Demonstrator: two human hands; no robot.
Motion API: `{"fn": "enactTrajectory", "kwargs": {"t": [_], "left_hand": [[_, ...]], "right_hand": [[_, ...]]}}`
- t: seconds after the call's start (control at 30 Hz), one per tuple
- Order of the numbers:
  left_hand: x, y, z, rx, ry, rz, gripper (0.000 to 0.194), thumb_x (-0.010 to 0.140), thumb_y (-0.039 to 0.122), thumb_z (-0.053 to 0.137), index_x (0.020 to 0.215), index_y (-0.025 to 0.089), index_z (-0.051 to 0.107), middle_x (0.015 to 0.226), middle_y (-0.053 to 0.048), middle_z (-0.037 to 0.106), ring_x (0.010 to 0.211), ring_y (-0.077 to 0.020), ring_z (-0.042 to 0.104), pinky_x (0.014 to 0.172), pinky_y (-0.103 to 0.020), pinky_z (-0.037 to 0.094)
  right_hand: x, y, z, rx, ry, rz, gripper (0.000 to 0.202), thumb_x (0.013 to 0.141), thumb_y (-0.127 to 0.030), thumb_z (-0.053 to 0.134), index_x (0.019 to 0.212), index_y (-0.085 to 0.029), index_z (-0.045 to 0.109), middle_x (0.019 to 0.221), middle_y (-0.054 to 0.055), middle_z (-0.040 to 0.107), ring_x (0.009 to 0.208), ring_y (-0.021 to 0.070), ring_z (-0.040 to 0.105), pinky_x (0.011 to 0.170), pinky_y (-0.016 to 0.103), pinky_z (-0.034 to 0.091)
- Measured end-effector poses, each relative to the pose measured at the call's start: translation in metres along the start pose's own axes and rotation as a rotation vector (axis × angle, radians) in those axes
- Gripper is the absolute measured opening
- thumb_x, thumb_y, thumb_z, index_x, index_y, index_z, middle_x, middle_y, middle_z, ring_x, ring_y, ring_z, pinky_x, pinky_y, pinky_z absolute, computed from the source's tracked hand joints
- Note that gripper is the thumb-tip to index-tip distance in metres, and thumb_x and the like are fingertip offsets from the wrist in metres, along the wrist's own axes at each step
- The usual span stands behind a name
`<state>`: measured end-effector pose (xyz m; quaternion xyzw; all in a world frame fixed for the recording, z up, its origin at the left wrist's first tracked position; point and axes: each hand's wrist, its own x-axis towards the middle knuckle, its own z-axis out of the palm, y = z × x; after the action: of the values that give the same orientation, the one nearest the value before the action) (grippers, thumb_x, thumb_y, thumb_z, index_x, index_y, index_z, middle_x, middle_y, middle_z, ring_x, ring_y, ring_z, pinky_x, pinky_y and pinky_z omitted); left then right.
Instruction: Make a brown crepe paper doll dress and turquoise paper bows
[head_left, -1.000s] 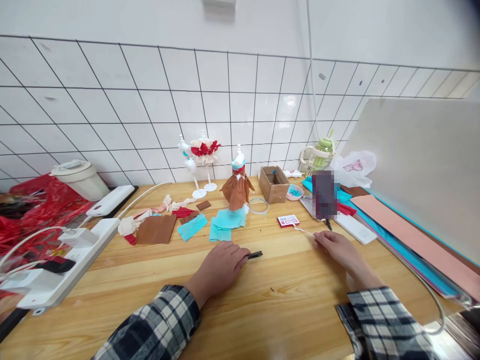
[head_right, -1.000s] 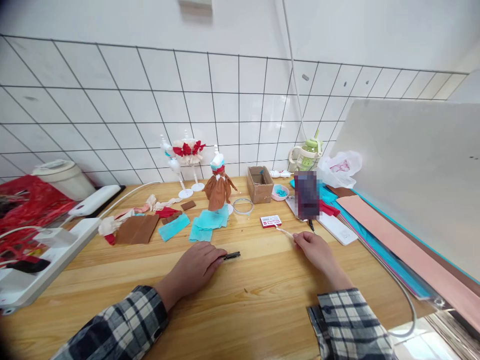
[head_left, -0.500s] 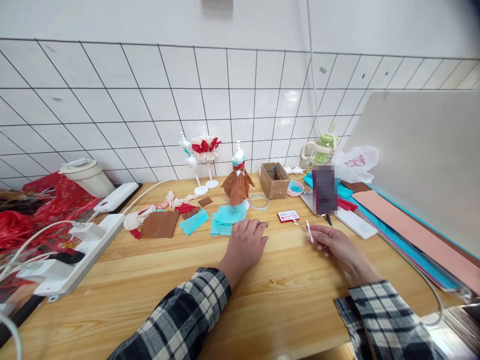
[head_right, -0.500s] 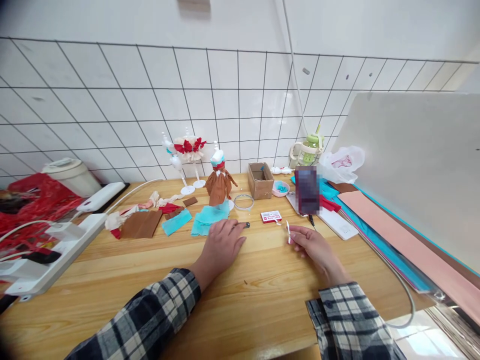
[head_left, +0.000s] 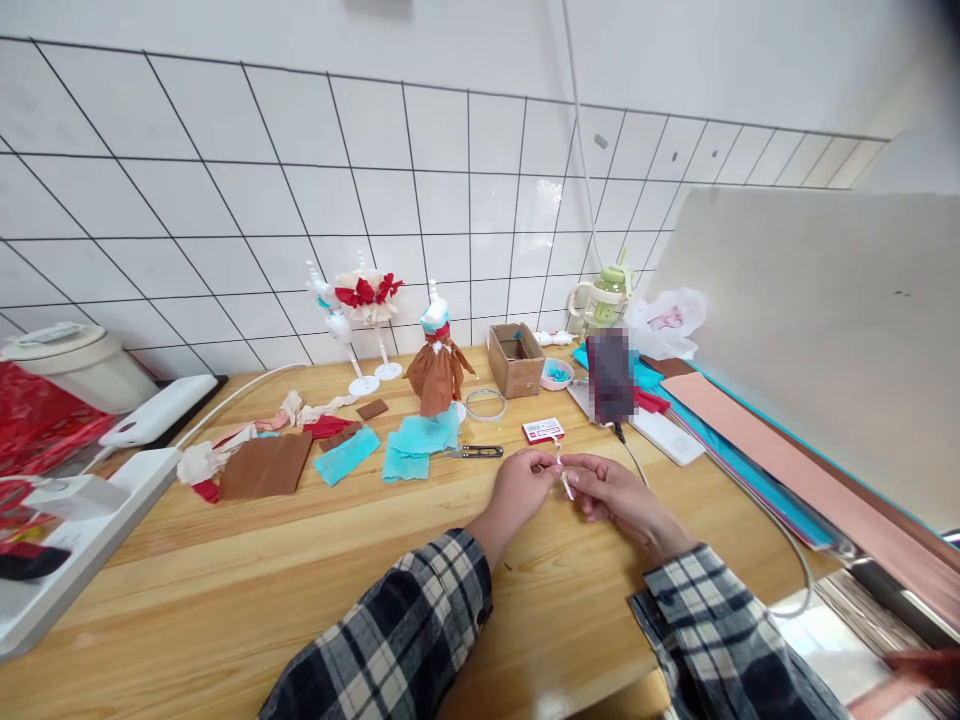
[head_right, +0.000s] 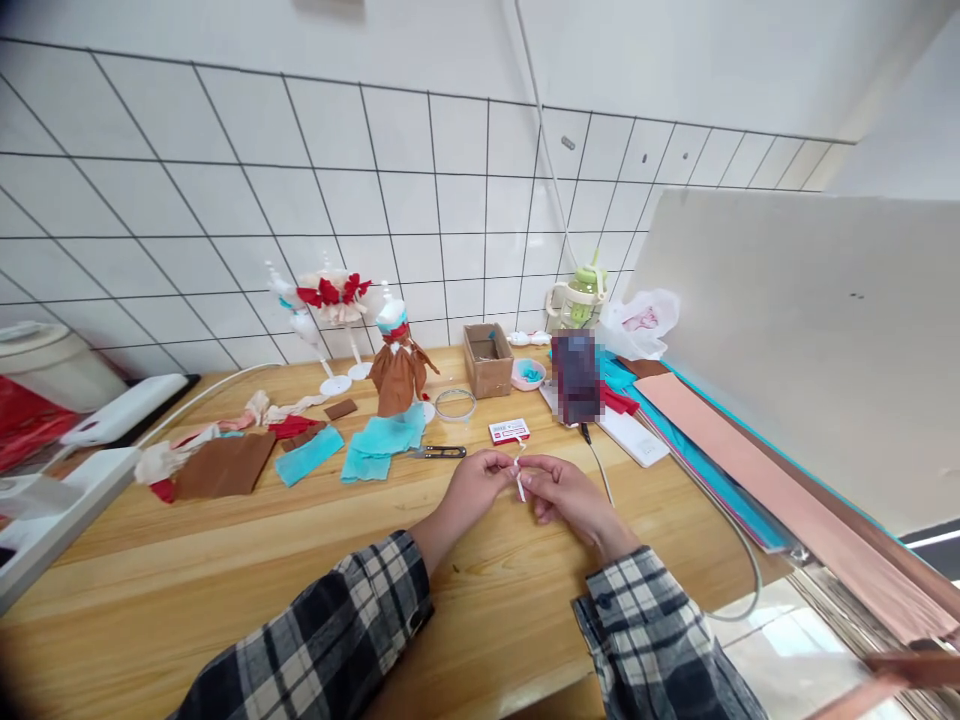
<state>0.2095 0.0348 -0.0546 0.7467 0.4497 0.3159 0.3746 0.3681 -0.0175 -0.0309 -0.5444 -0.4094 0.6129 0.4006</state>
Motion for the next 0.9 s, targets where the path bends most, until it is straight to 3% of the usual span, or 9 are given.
{"fn": "enactTrajectory", "kwargs": {"t": [0.13,0.23,0.37,0.5,0.67,0.73,0.9], "left_hand": [[-0.005,-0.001,-0.004,0.017,0.015,-0.027,0.016,0.079,0.026,0.059,0.081,0.014,0.069,0.083,-0.006,0.072,0.075,-0.0171,0.064,0.07,-0.028,0.049],[-0.01,0.002,-0.006,0.055,0.011,0.012,0.012,0.076,0.026,0.062,0.077,0.017,0.07,0.084,-0.004,0.071,0.083,-0.019,0.062,0.078,-0.031,0.047],[-0.015,0.003,-0.004,0.103,-0.002,0.066,0.009,0.074,0.024,0.062,0.076,0.02,0.069,0.085,-0.003,0.07,0.086,-0.0205,0.059,0.082,-0.035,0.043],[-0.018,0.0,-0.005,0.12,-0.009,0.103,0.009,0.074,0.021,0.06,0.077,0.021,0.069,0.084,-0.004,0.069,0.085,-0.0203,0.058,0.081,-0.033,0.044],[-0.019,-0.003,-0.008,0.126,-0.004,0.119,0.009,0.075,0.021,0.06,0.078,0.021,0.068,0.082,-0.005,0.069,0.083,-0.0208,0.058,0.079,-0.034,0.045],[-0.019,-0.003,-0.007,0.125,-0.005,0.129,0.008,0.075,0.022,0.06,0.078,0.021,0.068,0.082,-0.005,0.068,0.084,-0.0215,0.058,0.078,-0.034,0.045],[-0.02,-0.004,-0.006,0.114,-0.006,0.142,0.007,0.076,0.024,0.06,0.077,0.023,0.067,0.081,-0.005,0.068,0.084,-0.0219,0.057,0.078,-0.035,0.045]], "right_hand": [[0.002,0.001,-0.012,-0.183,0.266,0.012,0.048,0.074,-0.048,0.064,0.112,-0.019,0.059,0.075,0.004,0.067,0.042,0.0075,0.048,0.037,0.02,0.041],[0.01,-0.013,-0.018,-0.269,0.408,-0.224,0.042,0.075,-0.052,0.061,0.103,-0.021,0.063,0.073,0.001,0.064,0.043,0.0081,0.045,0.037,0.021,0.037],[0.041,-0.056,-0.005,-0.555,0.564,-0.476,0.036,0.076,-0.053,0.059,0.084,-0.018,0.065,0.066,0.002,0.062,0.052,0.0121,0.05,0.046,0.023,0.04],[0.088,-0.102,0.013,-0.808,0.697,-0.647,0.026,0.08,-0.041,0.055,0.084,-0.018,0.067,0.075,0.004,0.068,0.06,0.0147,0.056,0.062,0.027,0.044],[0.143,-0.132,0.009,-1.182,0.591,-0.666,0.023,0.079,-0.036,0.057,0.088,-0.023,0.073,0.09,0.004,0.071,0.088,0.0218,0.059,0.077,0.032,0.042],[0.161,-0.135,0.003,-1.253,0.454,-0.575,0.022,0.077,-0.038,0.061,0.086,-0.024,0.074,0.084,0.004,0.071,0.082,0.0216,0.059,0.074,0.032,0.043],[0.187,-0.133,-0.009,-1.034,0.231,-0.369,0.021,0.075,-0.036,0.064,0.08,-0.018,0.074,0.068,0.002,0.069,0.064,0.0161,0.059,0.063,0.027,0.046]]}}
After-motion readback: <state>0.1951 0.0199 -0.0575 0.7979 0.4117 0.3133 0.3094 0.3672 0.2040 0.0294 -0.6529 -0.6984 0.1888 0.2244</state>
